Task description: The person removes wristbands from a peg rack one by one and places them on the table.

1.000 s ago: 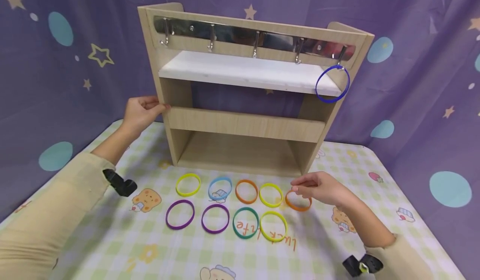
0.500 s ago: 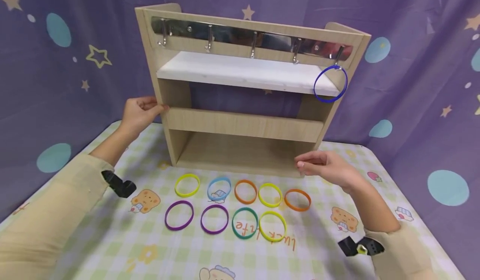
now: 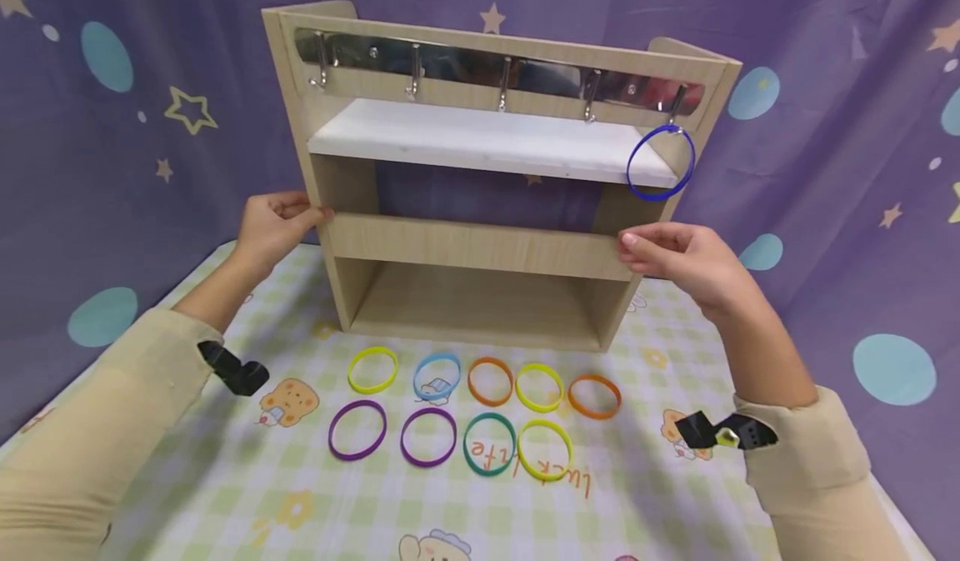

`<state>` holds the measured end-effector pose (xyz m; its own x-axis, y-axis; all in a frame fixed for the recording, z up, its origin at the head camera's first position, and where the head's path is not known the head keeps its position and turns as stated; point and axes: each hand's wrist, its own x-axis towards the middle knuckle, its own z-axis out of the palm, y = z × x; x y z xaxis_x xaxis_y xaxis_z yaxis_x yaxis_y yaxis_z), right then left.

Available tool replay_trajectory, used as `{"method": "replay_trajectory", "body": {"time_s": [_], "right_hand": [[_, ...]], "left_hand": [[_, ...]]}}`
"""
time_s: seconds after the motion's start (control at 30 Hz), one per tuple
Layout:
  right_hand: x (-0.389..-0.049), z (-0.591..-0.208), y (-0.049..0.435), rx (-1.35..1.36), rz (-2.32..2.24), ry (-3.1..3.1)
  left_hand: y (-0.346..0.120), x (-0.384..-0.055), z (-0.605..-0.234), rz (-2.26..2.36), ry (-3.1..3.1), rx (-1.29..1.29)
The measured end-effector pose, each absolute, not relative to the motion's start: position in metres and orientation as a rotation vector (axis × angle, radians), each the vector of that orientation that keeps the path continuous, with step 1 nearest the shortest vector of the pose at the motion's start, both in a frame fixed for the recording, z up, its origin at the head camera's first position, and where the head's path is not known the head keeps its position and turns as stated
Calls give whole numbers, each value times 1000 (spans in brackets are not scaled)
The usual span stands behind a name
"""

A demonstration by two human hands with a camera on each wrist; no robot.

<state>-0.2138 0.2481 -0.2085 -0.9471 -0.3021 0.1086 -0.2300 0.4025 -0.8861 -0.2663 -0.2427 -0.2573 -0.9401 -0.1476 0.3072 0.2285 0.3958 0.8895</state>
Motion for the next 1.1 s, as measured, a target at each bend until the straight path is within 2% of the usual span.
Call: {"method": "replay_trajectory", "body": {"time_s": [0.33,0.6,0.87,1.1], "right_hand": [[-216,-183,266,-440,-1937,2494],[-218,-177,267,-339,-1977,2580],[-222,-177,256,-282,-2378,2378],[-224,-175,247,-355,-2650,2238]], "left_hand": [[-241,-267,-260,-1601,-2311,-56],[-242,-263,-256,-1621,-2304,-75],[-241,-262,-257,-1654,-2305,-59],[-241,-262,-255,-1688,-2297,-29]]}}
